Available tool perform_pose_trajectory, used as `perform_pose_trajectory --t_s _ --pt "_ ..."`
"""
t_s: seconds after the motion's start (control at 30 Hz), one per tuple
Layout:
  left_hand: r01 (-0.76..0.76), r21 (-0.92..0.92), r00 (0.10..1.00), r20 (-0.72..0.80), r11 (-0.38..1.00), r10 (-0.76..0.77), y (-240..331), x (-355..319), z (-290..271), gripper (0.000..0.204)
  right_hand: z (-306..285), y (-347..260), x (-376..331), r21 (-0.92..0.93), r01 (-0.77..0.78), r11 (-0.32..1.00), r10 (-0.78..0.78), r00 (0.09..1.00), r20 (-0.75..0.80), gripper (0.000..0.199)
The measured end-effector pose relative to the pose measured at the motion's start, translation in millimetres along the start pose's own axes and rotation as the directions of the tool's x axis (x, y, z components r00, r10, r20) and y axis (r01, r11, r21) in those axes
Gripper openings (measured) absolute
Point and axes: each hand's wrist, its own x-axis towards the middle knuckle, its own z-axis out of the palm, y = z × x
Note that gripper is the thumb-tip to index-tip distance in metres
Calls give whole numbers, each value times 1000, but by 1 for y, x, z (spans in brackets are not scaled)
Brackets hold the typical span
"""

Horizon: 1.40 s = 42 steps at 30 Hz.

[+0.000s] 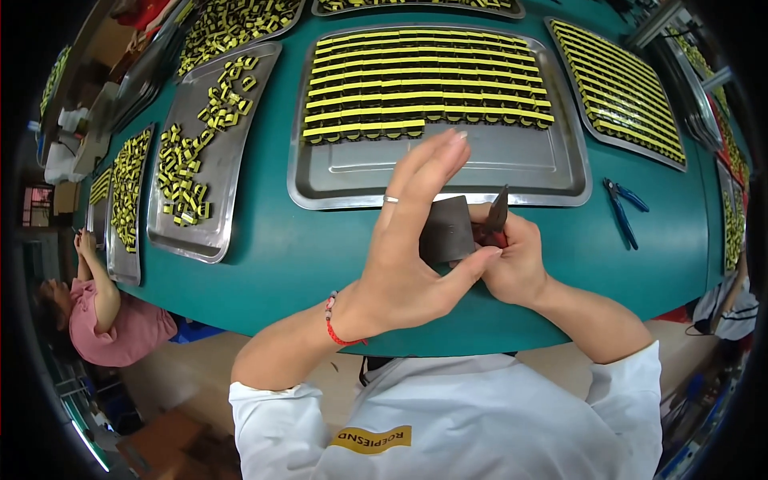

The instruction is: The person trims small electronic components using pliers, then arranges them on metal trays.

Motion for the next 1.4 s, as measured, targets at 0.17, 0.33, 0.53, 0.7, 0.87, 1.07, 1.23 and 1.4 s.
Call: perform_pose_trajectory --t_s 0.17,0.33,0.53,0.7,0.87,1.07,1.23,1.4 --pt "-25 -63 998 -57 998 22 -4 -2 3 75 4 1 0 -38 40 998 -42 997 -63 35" --pt "37 -190 998 -40 981 -46 -6 -11 11 49 19 -15 -1 -86 121 989 -131 984 -122 27" --pt "78 -119 996 -42 990 -84 -5 -7 15 49 20 -9 0 -122 138 983 -159 970 -185 28" --pt "100 -2 994 -43 995 -100 -7 -6 14 42 19 -21 2 -32 74 997 -78 984 -158 27" --pt "239 -95 945 -205 966 -254 0 5 4 47 6 -16 3 -207 156 966 -186 973 -136 29" --pt "265 -237 847 -406 935 -344 -13 13 -17 31 -12 -13 20 -504 645 575 -702 705 102 47" --pt "236 -63 913 -328 970 -244 0 14 -14 19 -12 -20 22 -588 641 494 -747 658 89 47" --pt "270 35 930 -267 962 -251 2 28 -38 17 -8 -14 13 -370 242 897 -309 942 -132 34"
